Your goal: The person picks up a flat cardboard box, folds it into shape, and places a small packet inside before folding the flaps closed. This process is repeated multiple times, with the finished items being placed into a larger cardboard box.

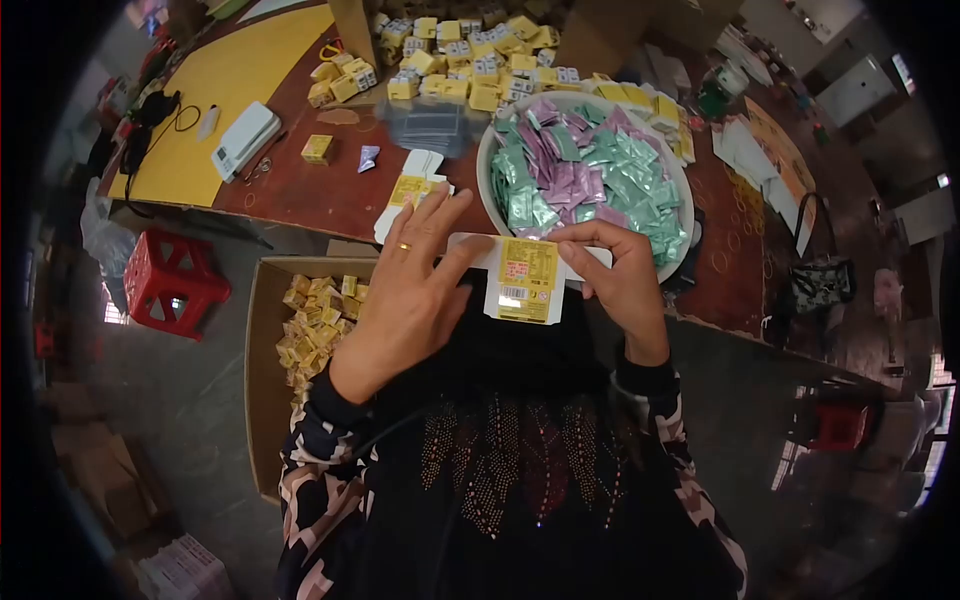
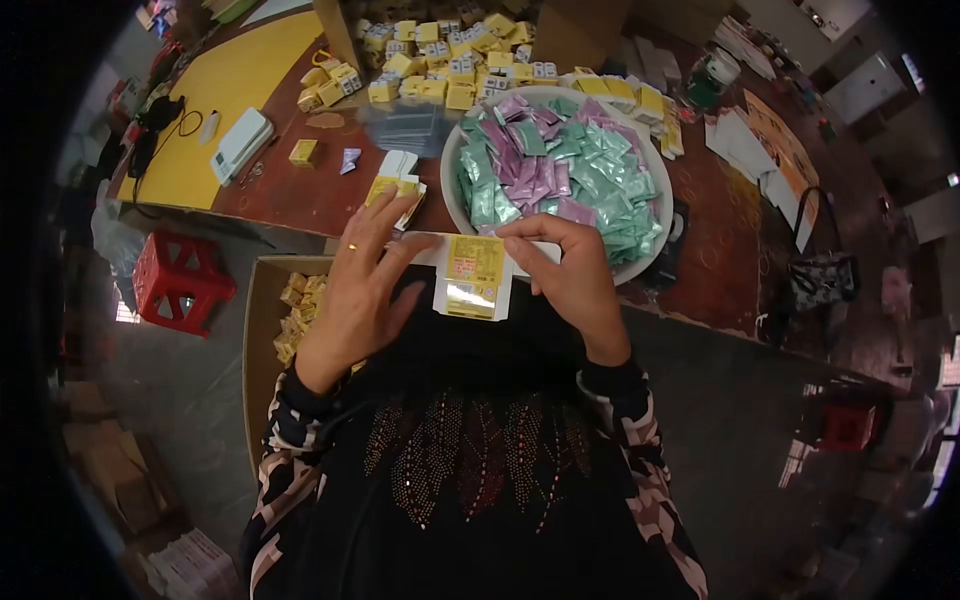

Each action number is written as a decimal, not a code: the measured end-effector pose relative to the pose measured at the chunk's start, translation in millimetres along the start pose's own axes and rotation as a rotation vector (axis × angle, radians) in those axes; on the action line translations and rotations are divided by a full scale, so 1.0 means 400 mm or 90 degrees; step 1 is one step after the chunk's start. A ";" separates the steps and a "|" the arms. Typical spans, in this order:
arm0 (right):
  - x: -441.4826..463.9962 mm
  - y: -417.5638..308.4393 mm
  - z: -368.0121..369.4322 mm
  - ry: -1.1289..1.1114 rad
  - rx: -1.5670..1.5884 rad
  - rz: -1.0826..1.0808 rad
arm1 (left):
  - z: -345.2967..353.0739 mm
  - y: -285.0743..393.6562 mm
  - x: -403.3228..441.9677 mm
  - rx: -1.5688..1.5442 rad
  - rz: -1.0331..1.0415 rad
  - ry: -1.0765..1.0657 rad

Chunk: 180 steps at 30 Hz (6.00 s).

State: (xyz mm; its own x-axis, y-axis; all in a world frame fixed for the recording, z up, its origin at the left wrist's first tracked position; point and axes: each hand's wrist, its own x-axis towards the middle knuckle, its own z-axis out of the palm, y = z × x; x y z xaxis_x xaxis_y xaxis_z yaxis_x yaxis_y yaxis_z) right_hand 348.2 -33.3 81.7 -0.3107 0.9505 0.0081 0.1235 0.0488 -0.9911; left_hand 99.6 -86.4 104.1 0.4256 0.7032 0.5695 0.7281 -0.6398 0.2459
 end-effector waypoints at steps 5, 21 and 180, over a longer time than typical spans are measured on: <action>0.013 -0.002 -0.011 -0.028 -0.145 -0.097 | -0.008 0.057 0.029 -0.138 -0.073 -0.162; 0.004 -0.030 0.027 0.105 -0.215 -0.167 | 0.124 0.100 0.016 -0.188 -0.118 -0.086; -0.100 0.065 0.016 -0.079 -0.278 -0.503 | 0.171 0.094 -0.058 -0.944 -0.356 0.008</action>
State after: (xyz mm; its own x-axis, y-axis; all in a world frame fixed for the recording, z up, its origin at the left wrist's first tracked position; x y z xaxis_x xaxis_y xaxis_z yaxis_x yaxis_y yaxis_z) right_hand 357.8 -72.1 54.7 -0.5522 0.5522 0.6246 0.1695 0.8079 -0.5644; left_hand 154.0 -105.4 46.5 0.2841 0.9466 0.1523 -0.3671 -0.0393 0.9293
